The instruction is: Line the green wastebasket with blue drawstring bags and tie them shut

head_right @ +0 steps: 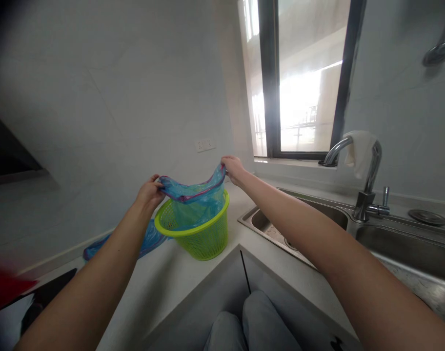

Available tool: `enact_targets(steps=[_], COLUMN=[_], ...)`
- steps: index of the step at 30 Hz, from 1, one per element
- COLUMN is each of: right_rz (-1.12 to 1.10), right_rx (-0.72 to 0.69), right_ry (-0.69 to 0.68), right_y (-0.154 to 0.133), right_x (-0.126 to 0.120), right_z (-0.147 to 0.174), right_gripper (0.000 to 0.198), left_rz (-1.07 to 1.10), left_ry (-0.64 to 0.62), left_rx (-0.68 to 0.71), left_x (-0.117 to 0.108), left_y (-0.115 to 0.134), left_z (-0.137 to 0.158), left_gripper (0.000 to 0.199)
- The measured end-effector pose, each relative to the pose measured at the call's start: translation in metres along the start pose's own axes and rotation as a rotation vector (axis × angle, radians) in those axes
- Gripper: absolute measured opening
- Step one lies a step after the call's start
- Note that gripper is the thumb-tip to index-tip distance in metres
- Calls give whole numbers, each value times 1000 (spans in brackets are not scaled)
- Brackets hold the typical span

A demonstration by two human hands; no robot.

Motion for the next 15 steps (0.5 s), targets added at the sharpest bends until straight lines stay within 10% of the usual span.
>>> enact_targets(steps=[7,15], right_rz=[-5,127], right_rx=[-15,269], right_ry=[66,13], right_y=[-2,-2], right_x=[0,-23], right_z=[-14,18], right_gripper=[15,20], left_rz=[109,-84], left_ry=[13,80], left_rx=[57,-4], left_x=[-12,-45], left_y=[8,18], left_z=[-6,7], left_gripper=[49,21])
Point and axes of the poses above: each hand's wrist, its own z-axis away from the middle knuckle, its own x-axis out of the palm, y = z × x, the point moved 6 cm from there along -z, towards the middle knuckle, and after that the axes turned 5 degrees about -z, right-handed, at the moved point
